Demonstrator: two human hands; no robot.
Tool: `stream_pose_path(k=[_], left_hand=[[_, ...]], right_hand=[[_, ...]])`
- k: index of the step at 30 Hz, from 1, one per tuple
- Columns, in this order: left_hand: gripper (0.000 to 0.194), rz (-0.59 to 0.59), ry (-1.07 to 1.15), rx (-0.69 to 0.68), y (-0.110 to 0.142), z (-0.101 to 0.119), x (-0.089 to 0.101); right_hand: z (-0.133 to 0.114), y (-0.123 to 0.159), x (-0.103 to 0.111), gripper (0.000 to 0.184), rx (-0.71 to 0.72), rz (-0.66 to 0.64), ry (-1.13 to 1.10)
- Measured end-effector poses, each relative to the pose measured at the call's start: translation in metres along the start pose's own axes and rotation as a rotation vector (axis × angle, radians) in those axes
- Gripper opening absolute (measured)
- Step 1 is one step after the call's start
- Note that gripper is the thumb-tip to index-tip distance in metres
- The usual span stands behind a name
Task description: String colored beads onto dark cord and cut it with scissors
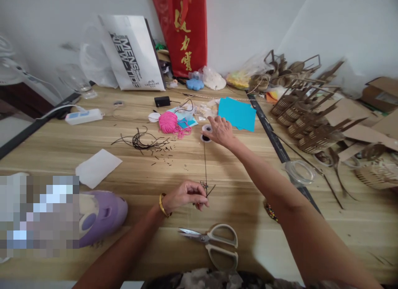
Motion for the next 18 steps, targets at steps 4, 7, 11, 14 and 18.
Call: stream_pose_path(k=[4, 7, 11, 14, 18], left_hand=[[0.028, -0.11, 0.013, -0.008, 0.003, 0.002, -0.01], [0.026, -0.266, 0.025, 0.035, 0.008, -0.001, -0.028], [0.029, -0.411, 0.033, 0.128, 0.014, -0.011, -0.05], [0.032, -0.434, 0.046, 0.174, 0.013, -0.017, -0.057], [0.035, -0.45, 0.035, 0.17, 0.012, -0.019, -0.06]], right_hand=[[0.013, -0.011, -0.013, 0.068, -0.009, -0.173, -0.083], [0.028, -0.015, -0.018, 0.072, 0.062, -0.272, -0.167], [0.055, -0.013, -0.012, 0.063, 0.03, -0.25, -0.117], [0.056, -0.007, 0.007, 0.046, -0.014, -0.113, -0.088], [0.015, 0.002, 0.016, 0.053, 0.043, -0.058, -0.133]])
Point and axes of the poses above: each hand's wrist, its own y-axis away from the middle knuckle, its own x-axis out of the back of the hand, z = x × y, the point moved 10 cm from there along -y, towards the middle knuckle, and after that the axes turned 5 degrees about -z, right-handed, at the moved point
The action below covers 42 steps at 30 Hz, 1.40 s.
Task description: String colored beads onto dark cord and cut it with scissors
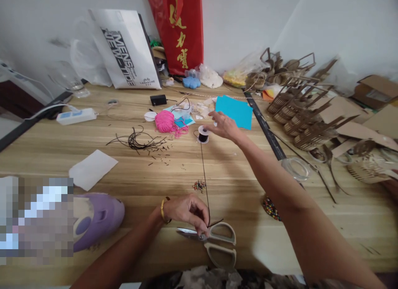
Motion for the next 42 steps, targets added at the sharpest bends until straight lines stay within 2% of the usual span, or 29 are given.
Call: stream_pose_path(k=[2, 4, 7, 9, 12, 14, 17, 22, 31, 38, 42], left_hand=[[0.037, -0.023, -0.028, -0.013, 0.0, 0.001, -0.002], [0.04, -0.061, -0.067, -0.021, 0.002, 0.002, -0.005], [0.041, -0.15, -0.147, -0.024, 0.006, 0.001, -0.013], [0.041, -0.236, -0.209, -0.035, 0.008, 0.001, -0.021], [0.042, -0.356, -0.29, -0.062, 0.01, 0.0, -0.032], [0.043, -0.394, -0.322, -0.063, 0.008, -0.001, -0.036], [0.044, -0.404, -0.335, -0.037, 0.005, -0.005, -0.037], [0.045, -0.399, -0.369, -0.029, 0.004, -0.006, -0.037], [0.043, -0.413, -0.378, -0.088, 0.004, 0.001, -0.04], [0.043, -0.403, -0.369, -0.075, 0.003, -0.002, -0.037], [0.045, -0.378, -0.366, -0.065, 0.002, -0.003, -0.034]], right_hand=[[-0.017, 0.001, -0.006, 0.059, 0.008, -0.029, 0.071], [-0.017, -0.002, -0.012, 0.061, -0.03, -0.069, 0.111], [0.005, -0.009, -0.018, 0.065, -0.051, -0.146, 0.028], [0.024, -0.012, -0.017, 0.061, -0.029, -0.182, 0.02], [0.057, -0.01, -0.002, 0.048, -0.131, -0.093, 0.121], [0.063, -0.006, 0.004, 0.041, -0.16, -0.041, 0.124], [0.048, -0.002, 0.004, 0.039, -0.12, -0.021, 0.041], [0.019, -0.001, 0.001, 0.051, -0.094, -0.003, 0.048], [0.021, 0.002, -0.001, 0.051, -0.093, 0.009, 0.06], [0.007, 0.009, -0.009, 0.06, -0.091, -0.056, 0.075], [0.003, 0.007, -0.018, 0.053, -0.079, -0.089, 0.052]])
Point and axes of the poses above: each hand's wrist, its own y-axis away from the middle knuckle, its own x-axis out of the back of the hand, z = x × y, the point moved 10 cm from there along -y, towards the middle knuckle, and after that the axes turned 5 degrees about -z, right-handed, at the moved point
